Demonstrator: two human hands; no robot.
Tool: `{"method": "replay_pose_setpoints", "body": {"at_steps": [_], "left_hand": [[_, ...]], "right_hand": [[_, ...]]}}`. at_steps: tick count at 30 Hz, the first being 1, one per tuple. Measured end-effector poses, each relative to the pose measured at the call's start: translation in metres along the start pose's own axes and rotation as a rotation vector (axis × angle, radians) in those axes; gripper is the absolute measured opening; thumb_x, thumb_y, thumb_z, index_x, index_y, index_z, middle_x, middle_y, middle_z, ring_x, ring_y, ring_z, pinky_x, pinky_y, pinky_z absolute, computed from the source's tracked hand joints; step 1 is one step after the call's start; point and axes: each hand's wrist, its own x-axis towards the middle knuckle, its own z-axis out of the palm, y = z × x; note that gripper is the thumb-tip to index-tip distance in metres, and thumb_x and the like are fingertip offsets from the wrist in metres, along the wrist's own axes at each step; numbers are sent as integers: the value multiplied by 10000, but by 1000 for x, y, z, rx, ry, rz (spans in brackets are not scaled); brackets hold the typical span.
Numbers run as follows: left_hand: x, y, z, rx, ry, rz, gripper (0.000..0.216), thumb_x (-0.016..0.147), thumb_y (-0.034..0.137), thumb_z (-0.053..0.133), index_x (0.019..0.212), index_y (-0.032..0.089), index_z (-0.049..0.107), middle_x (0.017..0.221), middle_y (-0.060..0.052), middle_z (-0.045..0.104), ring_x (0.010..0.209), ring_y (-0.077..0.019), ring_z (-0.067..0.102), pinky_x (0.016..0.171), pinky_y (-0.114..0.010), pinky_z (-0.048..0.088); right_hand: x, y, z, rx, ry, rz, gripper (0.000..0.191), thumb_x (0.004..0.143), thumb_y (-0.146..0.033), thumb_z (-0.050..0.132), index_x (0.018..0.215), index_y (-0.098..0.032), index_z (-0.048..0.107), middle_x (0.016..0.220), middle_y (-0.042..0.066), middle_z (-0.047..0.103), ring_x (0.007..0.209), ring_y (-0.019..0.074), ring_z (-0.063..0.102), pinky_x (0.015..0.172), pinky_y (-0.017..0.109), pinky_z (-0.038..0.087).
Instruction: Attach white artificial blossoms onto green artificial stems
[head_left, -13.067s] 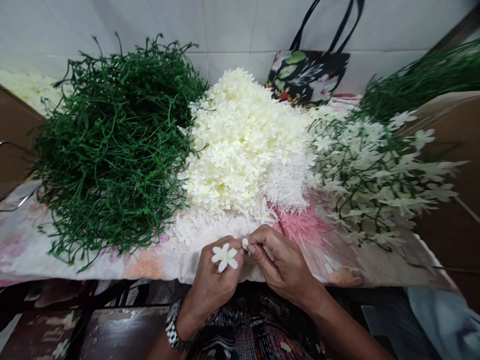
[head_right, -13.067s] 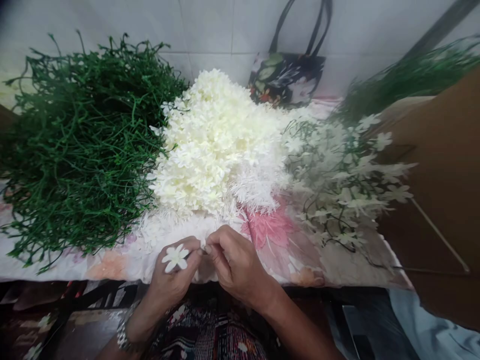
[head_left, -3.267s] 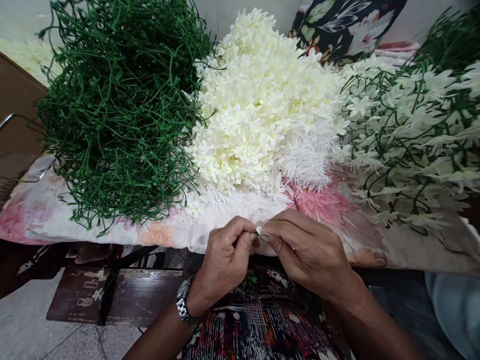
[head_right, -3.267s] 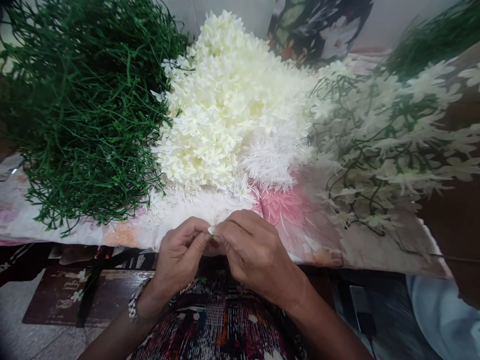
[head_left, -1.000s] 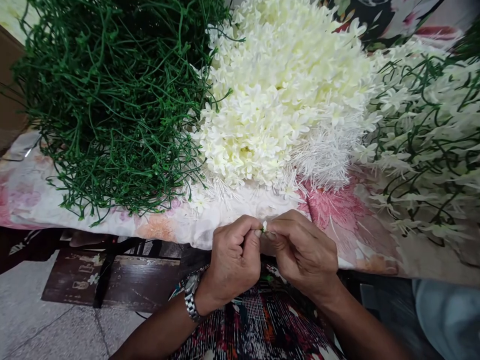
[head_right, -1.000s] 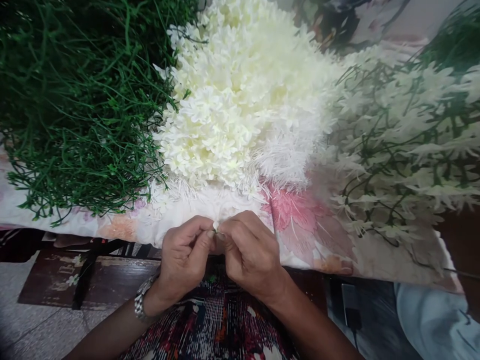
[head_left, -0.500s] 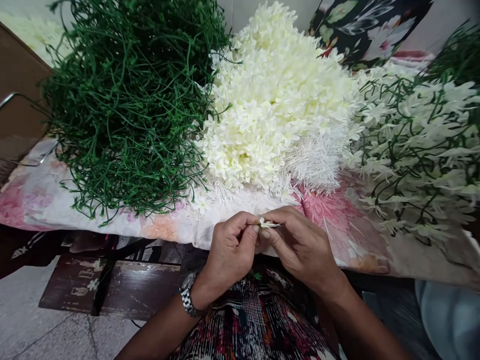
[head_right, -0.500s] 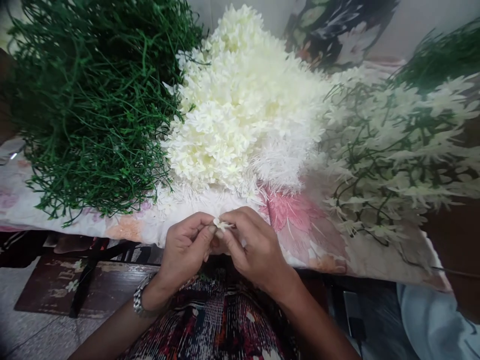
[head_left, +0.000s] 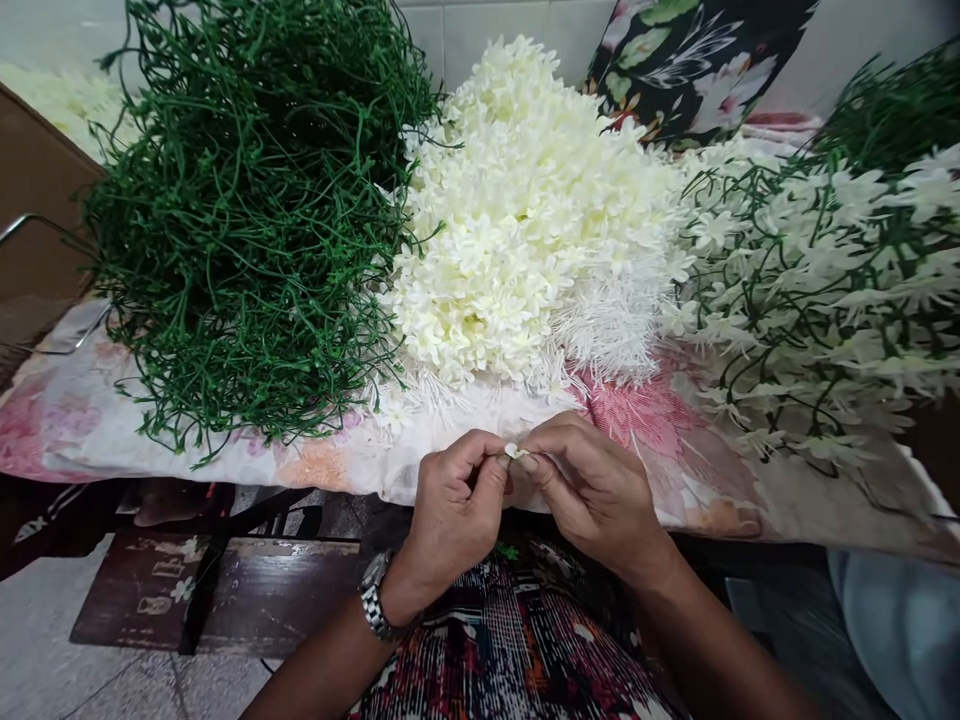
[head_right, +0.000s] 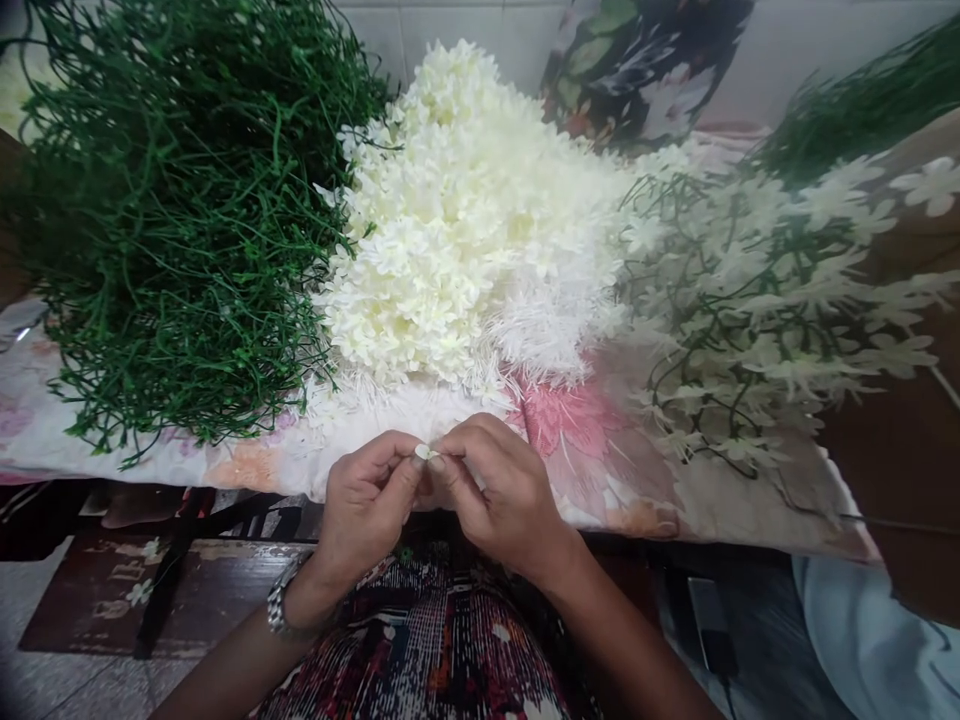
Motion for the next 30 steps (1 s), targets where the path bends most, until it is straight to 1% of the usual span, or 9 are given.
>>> {"method": "replay_pose_setpoints", "body": {"at_steps": [9,11,14,16,18,20,23,27,30], "left_hand": [[0,0,0,62,50,25,163,778,138,450,628,170,507,499,49,458,444,-72,425,443,-173,348],[0,0,-2,-34,13,-14,152,781,160,460,637,169,510,492,53,461,413,-63,408,417,-168,336],[-1,-3,-6,-283,-13,-159,107,788,233,490,710,167,521,494,54,498,370,-53,398,388,-164,335],[-2,-3,-9,-439,29,-248,103,774,269,519,753,169,514,525,46,534,375,-50,407,399,-168,356],[-1,-2,-12,-538,80,-293,120,743,276,558,750,173,497,552,42,549,400,-47,414,424,-172,372],[1,1,-14,-587,117,-323,147,704,263,595,729,177,478,555,44,544,424,-48,421,446,-174,376],[4,5,-16,-654,169,-336,193,655,235,624,748,186,461,540,53,541,443,-55,429,456,-176,367],[5,5,-14,-706,212,-312,216,641,207,638,768,178,465,591,49,556,450,-39,397,440,-160,312],[7,3,-13,-671,254,-307,190,642,200,629,763,172,485,631,49,546,436,-28,352,413,-156,269]], "right_hand": [[-1,-1,9,-73,35,-63,130,824,-55,491,768,-169,522,639,12,515,612,121,495,544,244,428],[0,0,2,-24,-35,-60,112,843,-76,481,809,-169,532,650,9,530,618,118,504,552,241,436],[6,7,-9,4,-184,-62,84,871,-151,484,915,-165,554,742,32,589,682,128,545,595,254,464],[14,14,-12,-131,-178,-78,98,877,-161,475,908,-155,568,759,46,594,693,137,548,609,266,461],[24,19,-7,-375,-134,-126,143,867,-102,447,881,-152,580,721,40,577,672,141,529,609,271,441],[33,22,1,-603,-228,-186,191,839,-46,440,876,-160,589,715,41,568,662,151,506,597,276,415],[42,21,13,-759,-345,-274,155,815,-53,496,753,-170,577,686,51,546,643,172,473,574,295,377],[39,20,14,-752,-302,-292,221,816,-31,470,659,-171,539,663,48,515,627,165,437,572,295,355],[35,20,6,-554,-237,-255,225,838,-44,432,682,-161,544,690,49,506,663,158,453,595,285,385]]}}
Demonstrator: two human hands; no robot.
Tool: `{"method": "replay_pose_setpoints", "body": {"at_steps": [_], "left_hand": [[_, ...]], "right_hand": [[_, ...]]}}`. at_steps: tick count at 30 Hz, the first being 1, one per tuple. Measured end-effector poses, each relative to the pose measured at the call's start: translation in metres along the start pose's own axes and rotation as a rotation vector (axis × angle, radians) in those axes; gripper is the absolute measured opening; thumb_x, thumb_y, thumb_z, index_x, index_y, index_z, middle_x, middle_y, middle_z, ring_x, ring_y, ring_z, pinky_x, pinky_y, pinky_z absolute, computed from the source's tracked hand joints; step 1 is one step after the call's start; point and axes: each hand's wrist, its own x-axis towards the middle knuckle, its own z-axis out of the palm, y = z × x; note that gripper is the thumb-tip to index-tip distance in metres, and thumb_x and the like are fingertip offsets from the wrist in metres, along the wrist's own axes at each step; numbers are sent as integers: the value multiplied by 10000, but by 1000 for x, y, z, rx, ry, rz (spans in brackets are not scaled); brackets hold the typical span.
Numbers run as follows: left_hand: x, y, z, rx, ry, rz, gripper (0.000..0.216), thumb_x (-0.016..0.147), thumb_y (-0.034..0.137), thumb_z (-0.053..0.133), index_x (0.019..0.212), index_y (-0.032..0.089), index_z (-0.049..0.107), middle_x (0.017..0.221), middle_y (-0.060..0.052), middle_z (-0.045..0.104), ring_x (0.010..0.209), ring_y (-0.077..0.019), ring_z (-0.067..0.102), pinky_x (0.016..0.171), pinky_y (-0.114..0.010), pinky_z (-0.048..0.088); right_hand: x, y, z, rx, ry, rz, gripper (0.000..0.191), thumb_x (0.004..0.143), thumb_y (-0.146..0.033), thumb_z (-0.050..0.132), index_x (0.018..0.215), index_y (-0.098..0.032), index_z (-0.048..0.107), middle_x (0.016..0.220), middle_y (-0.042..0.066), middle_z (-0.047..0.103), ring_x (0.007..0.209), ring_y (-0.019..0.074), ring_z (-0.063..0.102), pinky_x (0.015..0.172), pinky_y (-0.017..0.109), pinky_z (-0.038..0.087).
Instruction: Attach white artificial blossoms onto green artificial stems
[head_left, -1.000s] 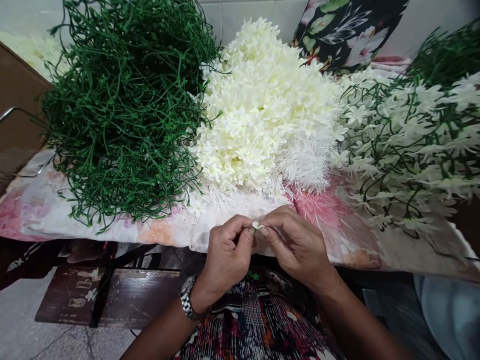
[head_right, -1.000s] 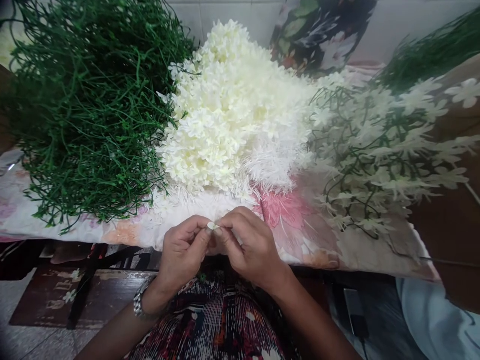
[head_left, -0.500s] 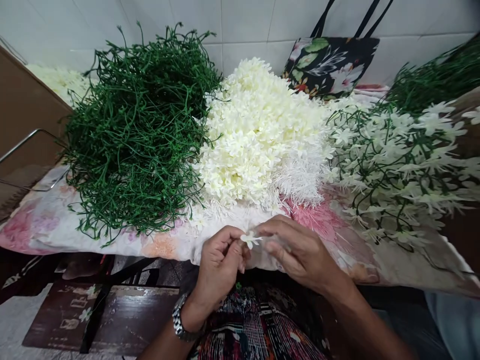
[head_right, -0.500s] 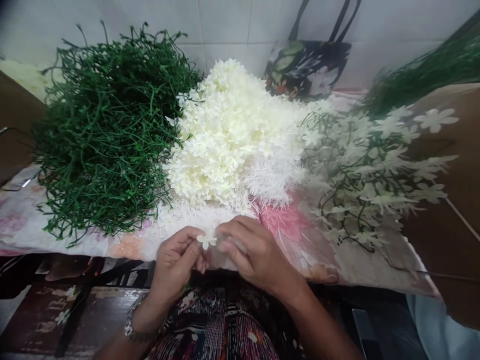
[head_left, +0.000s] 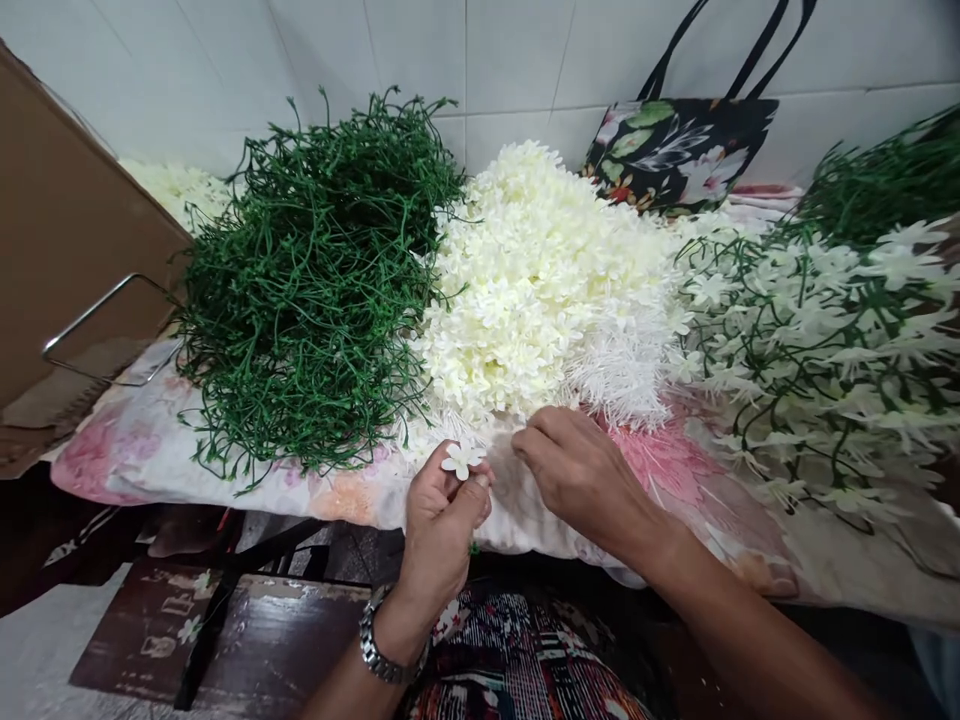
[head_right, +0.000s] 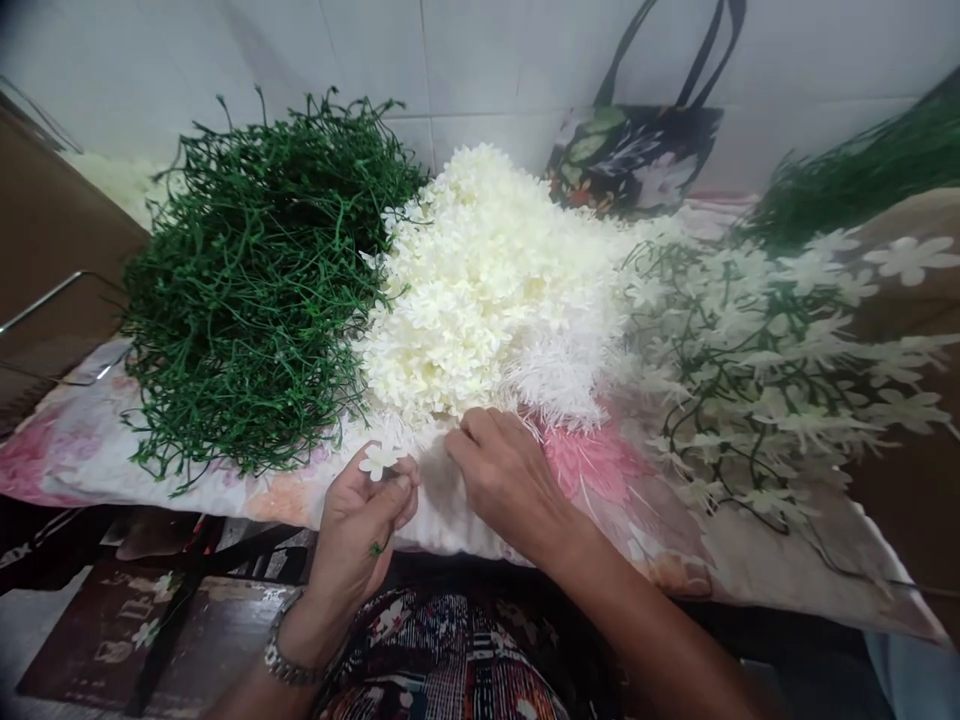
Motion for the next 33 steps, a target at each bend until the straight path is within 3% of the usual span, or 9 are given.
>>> {"method": "replay_pose_setpoints", "body": {"at_steps": [4,8,12,15,19,22,25,30,33], "left_hand": [[13,7,4,351,-1,257,29,699,150,564,721,167,557,616,31,548,520,-80,474,462,-183,356],[33,24,15,789,-33,600,269,692,47,490,907,164,604,686,0,606,619,-129,559,578,-229,441],[48,32,28,1238,-28,654,371,603,-33,448,885,158,594,714,-33,607,639,-168,556,580,-259,419],[53,30,30,1371,-1,646,308,590,-37,430,763,168,580,682,-31,591,599,-163,527,555,-256,385],[52,28,23,1184,16,694,220,646,11,463,720,176,588,617,7,550,564,-132,487,552,-233,370],[48,27,16,967,28,639,162,733,103,479,705,164,627,581,20,550,531,-111,478,535,-222,367],[41,26,11,665,22,471,118,713,174,545,689,152,659,562,25,559,496,-91,464,492,-206,362],[27,25,13,109,11,50,182,550,261,711,671,136,656,406,82,411,357,-34,296,360,-162,212],[18,22,18,-14,-11,-40,262,496,301,779,645,127,650,392,76,422,347,-25,307,355,-149,193]], "right_hand": [[-1,4,-9,334,133,87,157,870,-87,425,795,-160,542,732,42,523,682,139,500,600,266,429],[2,7,-10,401,209,153,136,865,-93,435,814,-175,530,681,11,518,609,118,507,544,241,430],[2,10,-8,434,259,177,138,857,-91,452,882,-177,557,714,21,572,637,124,554,557,243,464],[-1,12,-8,478,236,201,142,851,-88,462,855,-182,569,727,23,578,646,122,561,569,240,476],[-2,12,-11,515,248,229,132,845,-90,465,833,-175,564,728,25,576,651,119,559,562,232,470],[-2,12,-13,520,238,245,143,847,-104,455,795,-173,570,705,24,563,627,122,550,545,240,462],[-3,12,-15,533,239,276,132,842,-129,480,771,-175,582,661,11,547,589,119,535,524,240,448],[-4,3,-25,769,322,435,62,825,-166,539,786,-186,583,651,-15,568,560,93,557,497,192,457],[-2,-8,-32,850,366,462,46,818,-168,554,797,-191,588,657,-19,582,560,85,564,498,175,466]]}}
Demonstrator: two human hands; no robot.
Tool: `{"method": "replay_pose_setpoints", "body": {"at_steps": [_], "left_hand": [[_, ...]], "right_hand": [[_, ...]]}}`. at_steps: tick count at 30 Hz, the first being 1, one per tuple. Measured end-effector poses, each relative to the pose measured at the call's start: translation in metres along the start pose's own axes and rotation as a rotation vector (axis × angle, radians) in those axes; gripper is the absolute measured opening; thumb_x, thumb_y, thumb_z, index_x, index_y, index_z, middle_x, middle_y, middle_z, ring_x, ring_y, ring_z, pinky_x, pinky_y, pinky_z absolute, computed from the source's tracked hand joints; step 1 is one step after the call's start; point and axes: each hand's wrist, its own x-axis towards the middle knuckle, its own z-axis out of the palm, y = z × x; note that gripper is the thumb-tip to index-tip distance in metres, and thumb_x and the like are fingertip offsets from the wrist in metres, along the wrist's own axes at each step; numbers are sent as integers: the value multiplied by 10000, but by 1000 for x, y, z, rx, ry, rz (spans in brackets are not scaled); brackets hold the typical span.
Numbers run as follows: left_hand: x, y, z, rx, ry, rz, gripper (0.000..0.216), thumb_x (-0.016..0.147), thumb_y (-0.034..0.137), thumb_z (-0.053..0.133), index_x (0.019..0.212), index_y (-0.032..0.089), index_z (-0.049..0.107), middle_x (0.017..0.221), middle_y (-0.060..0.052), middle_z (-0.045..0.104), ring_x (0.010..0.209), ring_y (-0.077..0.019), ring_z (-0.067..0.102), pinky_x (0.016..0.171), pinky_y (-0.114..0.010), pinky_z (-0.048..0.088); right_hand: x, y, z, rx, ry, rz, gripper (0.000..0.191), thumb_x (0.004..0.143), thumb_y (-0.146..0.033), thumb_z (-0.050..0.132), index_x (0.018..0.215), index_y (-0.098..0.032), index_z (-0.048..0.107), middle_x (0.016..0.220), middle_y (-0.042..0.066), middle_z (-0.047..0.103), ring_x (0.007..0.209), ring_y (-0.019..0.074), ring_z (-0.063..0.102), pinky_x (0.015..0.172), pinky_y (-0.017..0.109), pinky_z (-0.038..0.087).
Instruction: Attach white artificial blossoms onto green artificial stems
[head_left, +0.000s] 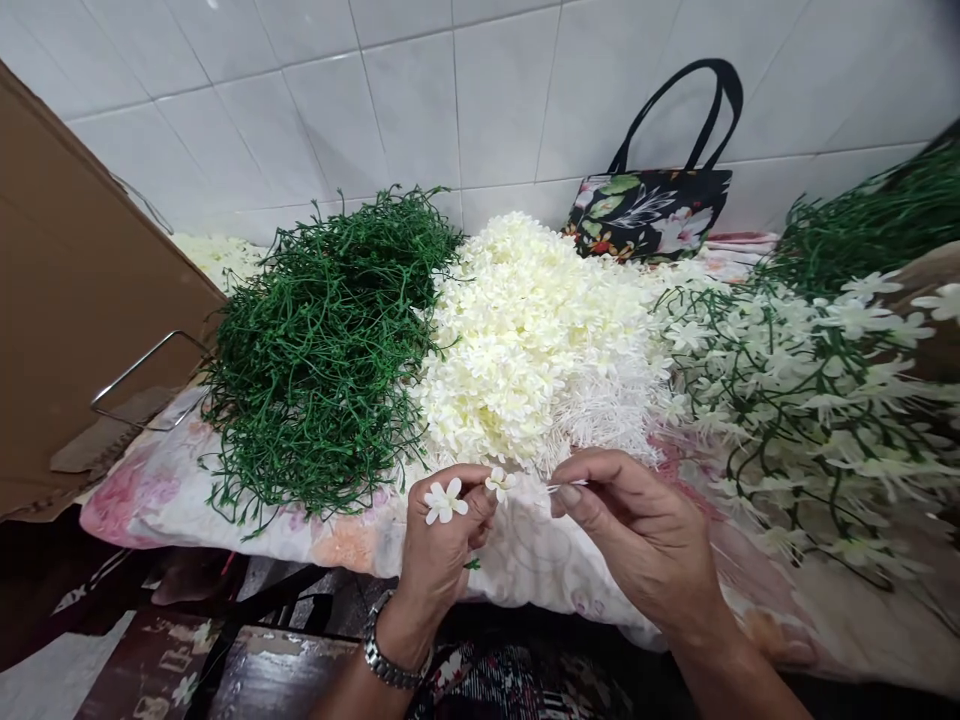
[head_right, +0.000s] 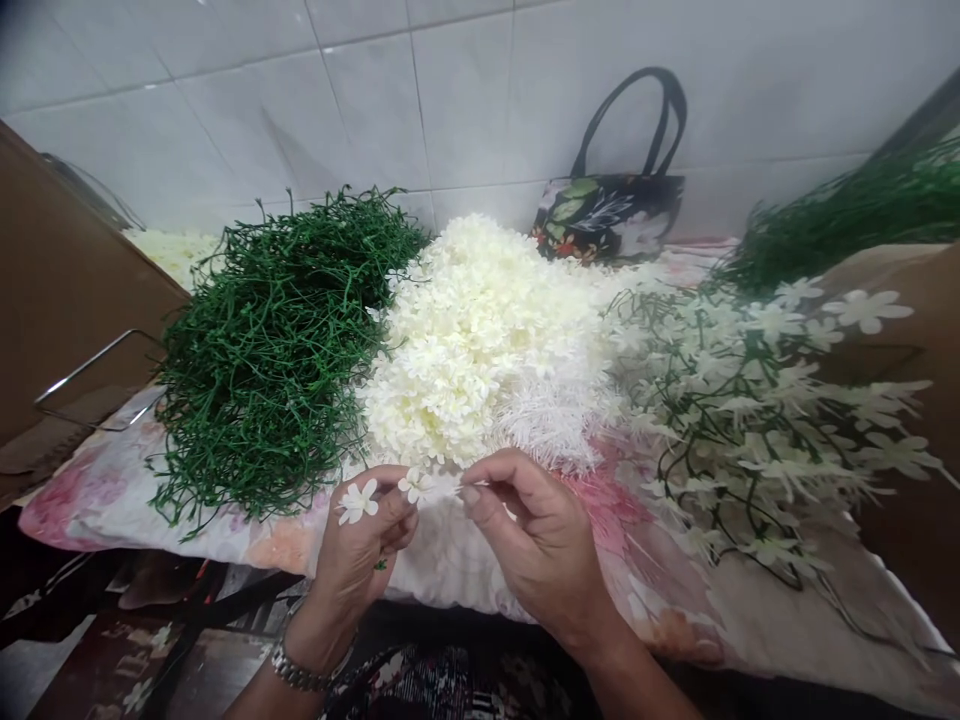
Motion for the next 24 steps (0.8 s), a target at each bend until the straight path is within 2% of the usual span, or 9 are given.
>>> {"method": "replay_pose_setpoints", "body": {"at_steps": [4,11,16,20,24], "left_hand": [[-7,-8,2,14,-37,74,304,531,376,798,642,125,668,424,46,477,375,-36,364,370,-155,254],[-8,-20,-8,221,-131,328,147,697,306,719,754,170,727,503,14,576,453,-70,481,420,-167,358],[-10,-22,-9,301,-148,404,108,726,286,698,779,199,733,525,11,622,481,-92,542,473,-185,422],[-11,-24,-9,365,-122,438,135,731,301,690,784,185,733,567,-13,654,505,-119,578,456,-199,424],[-12,-28,-10,423,-97,485,132,747,296,669,794,188,730,628,-29,687,573,-151,622,474,-211,442]], "right_hand": [[-4,-6,9,-37,-7,-81,71,811,-122,560,809,-187,586,707,-9,603,632,86,580,570,185,480],[-11,0,18,-122,36,-256,112,819,-73,533,844,-178,563,696,-4,591,631,85,571,570,197,472],[-19,3,21,-93,83,-263,139,814,-58,538,880,-179,555,710,0,592,656,96,577,588,215,482],[-23,5,23,-138,129,-275,155,804,-49,542,878,-184,553,731,7,601,667,107,585,591,227,488],[-26,7,25,-108,123,-253,170,801,-41,547,891,-185,560,755,11,603,684,106,588,592,227,492]]}}
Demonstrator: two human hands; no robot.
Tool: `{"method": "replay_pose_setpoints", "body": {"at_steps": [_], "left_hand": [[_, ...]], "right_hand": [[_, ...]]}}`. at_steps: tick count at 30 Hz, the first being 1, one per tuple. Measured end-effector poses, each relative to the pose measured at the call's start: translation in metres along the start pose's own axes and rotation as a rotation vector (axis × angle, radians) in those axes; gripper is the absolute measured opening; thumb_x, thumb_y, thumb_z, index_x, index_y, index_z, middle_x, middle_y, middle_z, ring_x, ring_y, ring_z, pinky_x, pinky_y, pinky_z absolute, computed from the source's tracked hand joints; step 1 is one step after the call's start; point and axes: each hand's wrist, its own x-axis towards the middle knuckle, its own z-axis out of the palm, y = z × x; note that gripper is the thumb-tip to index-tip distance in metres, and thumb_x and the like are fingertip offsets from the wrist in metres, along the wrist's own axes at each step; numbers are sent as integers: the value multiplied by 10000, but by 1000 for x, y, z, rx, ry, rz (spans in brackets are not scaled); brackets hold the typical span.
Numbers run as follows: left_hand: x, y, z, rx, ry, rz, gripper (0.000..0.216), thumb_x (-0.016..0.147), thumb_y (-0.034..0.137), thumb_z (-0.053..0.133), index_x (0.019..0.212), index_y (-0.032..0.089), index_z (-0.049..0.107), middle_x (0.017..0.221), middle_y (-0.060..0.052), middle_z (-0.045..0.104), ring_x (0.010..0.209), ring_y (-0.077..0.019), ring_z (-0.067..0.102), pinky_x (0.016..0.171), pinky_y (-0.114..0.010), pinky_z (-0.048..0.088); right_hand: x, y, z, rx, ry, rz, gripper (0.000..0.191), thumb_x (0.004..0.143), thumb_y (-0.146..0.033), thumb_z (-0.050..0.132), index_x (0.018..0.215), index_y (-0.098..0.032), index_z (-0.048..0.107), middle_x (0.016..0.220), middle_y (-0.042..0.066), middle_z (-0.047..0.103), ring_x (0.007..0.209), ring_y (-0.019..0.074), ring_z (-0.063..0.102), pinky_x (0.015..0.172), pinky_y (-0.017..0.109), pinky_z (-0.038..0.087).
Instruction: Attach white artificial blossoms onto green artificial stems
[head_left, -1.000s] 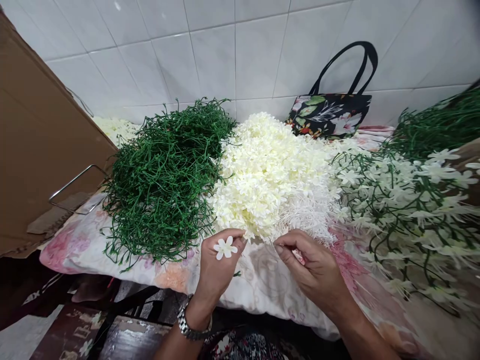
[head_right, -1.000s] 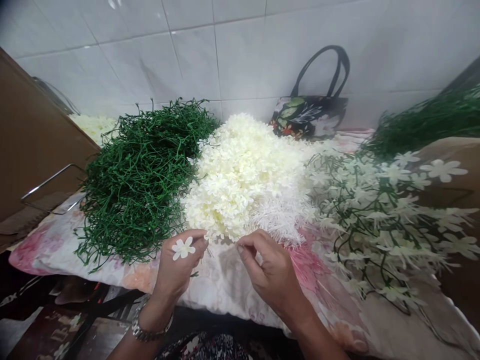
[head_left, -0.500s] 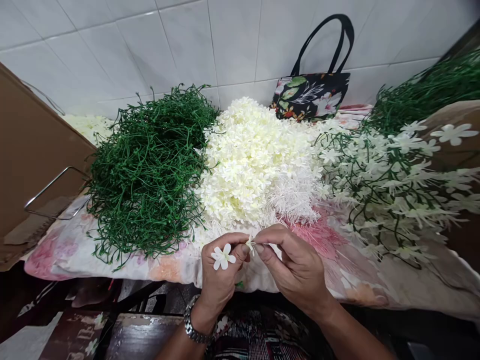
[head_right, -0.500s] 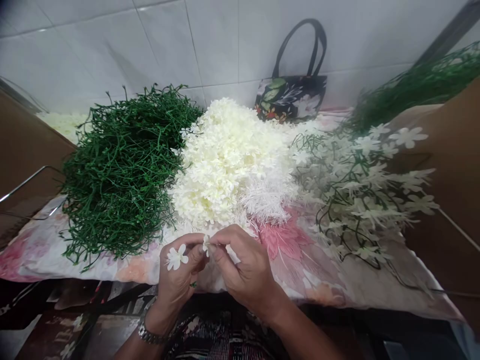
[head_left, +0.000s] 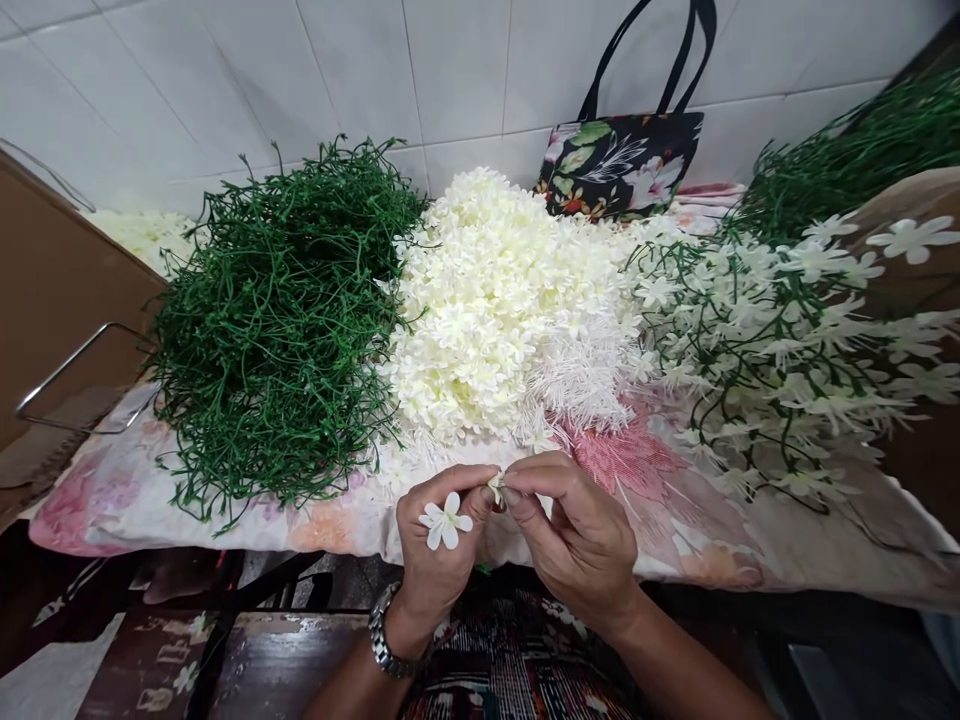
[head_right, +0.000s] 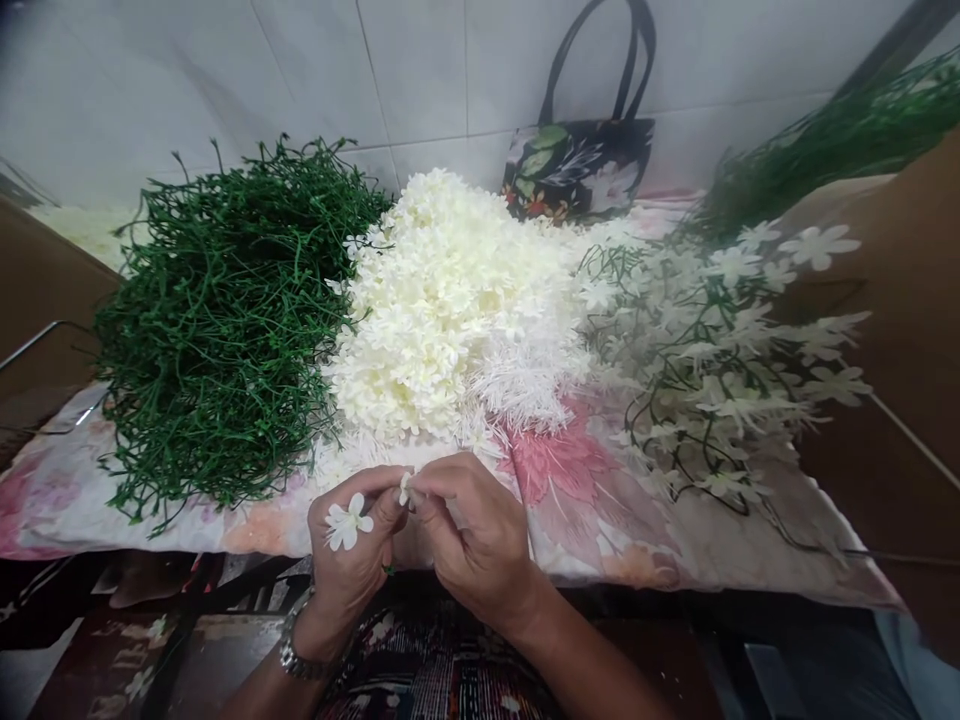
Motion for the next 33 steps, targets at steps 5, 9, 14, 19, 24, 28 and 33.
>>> {"method": "replay_pose_setpoints", "body": {"at_steps": [5,9,14,19,24,28,33], "left_hand": [[-1,0,-1,20,19,30,73,720,246,691,766,198,722,645,-18,692,582,-144,616,550,-228,471],[-1,0,-1,-146,-1,-126,113,680,279,727,729,178,711,572,-7,629,499,-112,535,462,-205,414],[-2,-3,2,-495,-17,-352,164,631,295,764,683,158,691,474,44,494,403,-35,346,388,-146,299],[-2,2,3,-565,23,-448,209,554,292,801,632,147,672,443,63,434,391,-25,313,378,-132,290],[-1,5,4,-550,45,-480,239,513,302,813,624,144,673,453,57,452,403,-32,333,384,-139,301],[0,4,5,-526,68,-477,250,487,304,822,607,141,674,432,59,446,388,-31,330,372,-142,293],[0,1,4,-462,61,-419,233,529,321,804,611,136,689,394,65,412,361,-24,283,353,-146,253]], "right_hand": [[-5,1,1,58,-19,73,156,807,-52,553,887,-185,574,746,1,596,677,93,578,589,215,483],[-4,0,0,39,-26,72,138,802,-61,572,882,-174,582,750,9,601,690,97,583,594,217,485],[2,-6,-3,-67,-79,-40,119,801,-38,548,858,-141,567,717,28,606,665,102,580,580,218,490],[3,-10,-2,-97,-96,-85,147,796,-34,540,887,-147,561,735,33,630,699,117,594,603,232,510],[0,-8,0,-83,-68,-91,166,798,-40,538,914,-157,556,738,27,631,691,114,589,601,229,511],[-2,-6,0,-118,-70,-103,185,795,-38,537,928,-167,551,745,34,625,688,125,590,591,247,513],[1,-6,0,-94,-96,-95,172,790,-25,545,905,-150,572,737,36,623,692,118,585,597,240,517]]}}
